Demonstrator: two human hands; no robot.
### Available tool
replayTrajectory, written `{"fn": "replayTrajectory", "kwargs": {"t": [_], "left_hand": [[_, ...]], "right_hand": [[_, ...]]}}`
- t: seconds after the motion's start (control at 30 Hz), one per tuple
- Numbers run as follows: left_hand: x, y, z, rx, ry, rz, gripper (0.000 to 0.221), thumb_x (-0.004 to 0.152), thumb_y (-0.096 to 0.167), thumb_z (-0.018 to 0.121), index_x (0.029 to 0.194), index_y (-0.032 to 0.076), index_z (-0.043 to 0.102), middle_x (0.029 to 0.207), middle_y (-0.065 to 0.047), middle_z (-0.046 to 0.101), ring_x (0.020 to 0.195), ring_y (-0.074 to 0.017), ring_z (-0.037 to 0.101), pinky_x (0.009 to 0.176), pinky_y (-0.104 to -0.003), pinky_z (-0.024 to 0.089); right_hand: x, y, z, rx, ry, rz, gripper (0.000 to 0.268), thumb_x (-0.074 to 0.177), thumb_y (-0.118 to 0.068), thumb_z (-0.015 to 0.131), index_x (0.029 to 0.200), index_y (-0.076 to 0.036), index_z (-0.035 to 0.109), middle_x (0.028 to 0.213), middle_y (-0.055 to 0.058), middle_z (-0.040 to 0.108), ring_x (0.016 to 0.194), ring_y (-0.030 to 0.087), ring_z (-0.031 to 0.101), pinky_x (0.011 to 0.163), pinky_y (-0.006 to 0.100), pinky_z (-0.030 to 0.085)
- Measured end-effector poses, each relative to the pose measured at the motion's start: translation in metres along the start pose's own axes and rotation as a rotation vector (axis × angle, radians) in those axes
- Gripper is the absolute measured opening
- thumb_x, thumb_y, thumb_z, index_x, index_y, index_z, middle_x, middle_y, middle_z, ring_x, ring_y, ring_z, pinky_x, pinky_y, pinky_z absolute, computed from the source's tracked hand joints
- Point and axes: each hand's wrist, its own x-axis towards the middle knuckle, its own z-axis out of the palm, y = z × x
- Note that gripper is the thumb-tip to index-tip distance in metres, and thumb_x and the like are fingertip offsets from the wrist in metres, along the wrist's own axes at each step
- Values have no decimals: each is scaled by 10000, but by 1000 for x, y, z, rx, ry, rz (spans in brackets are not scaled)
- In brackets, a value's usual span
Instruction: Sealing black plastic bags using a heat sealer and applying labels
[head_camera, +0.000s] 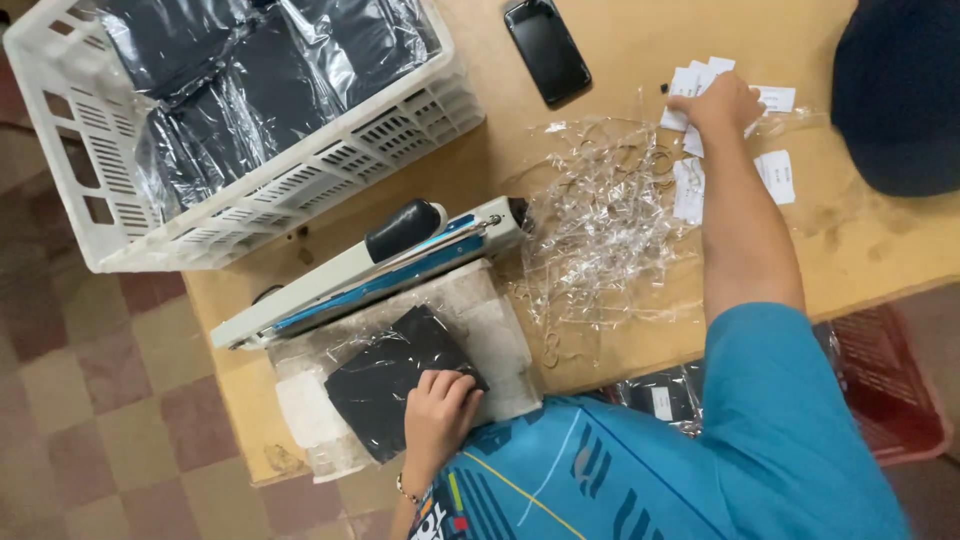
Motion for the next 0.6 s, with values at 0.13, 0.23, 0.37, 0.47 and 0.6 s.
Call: {"fn": "replayTrajectory", "kwargs": {"t": [0.13,0.23,0.37,0.47,0.6], "left_hand": [[-3,0,-13,-8,44,-12,99,937,242,709,961,154,671,959,8,667,869,-230,580,552,-361,415],[-3,-3,-16,-4,53,-64,82,943,241,699,953,165,670,955,22,673,872,-228,573,578,-367,426],[-5,-6,-23,5,78,-65,72,944,223,697,935,164,658,924,30,666,863,-224,572,568,-371,402],[-6,-8,-25,16,84,-58,79,947,219,693,930,152,654,915,21,655,863,-231,568,562,-373,404],[-7,-8,-28,30,100,-36,85,926,199,712,905,153,644,898,28,654,836,-222,568,572,-369,416]], "right_hand": [[10,-5,3,4,-113,114,791,620,-620,965,1162,-106,703,1204,133,715,1145,374,644,901,483,490],[32,7,12,80,-127,185,715,630,-495,1002,1135,-92,694,1173,104,738,1070,307,712,822,444,578],[34,23,22,329,-53,174,164,618,-226,822,715,-236,690,784,-59,720,754,135,703,641,343,545],[18,13,10,288,-24,48,325,693,-472,792,838,-221,647,858,-31,700,819,233,680,682,435,511],[2,-19,3,67,-3,126,813,627,-603,972,1188,-102,665,1232,122,696,1142,399,642,902,530,508]]}}
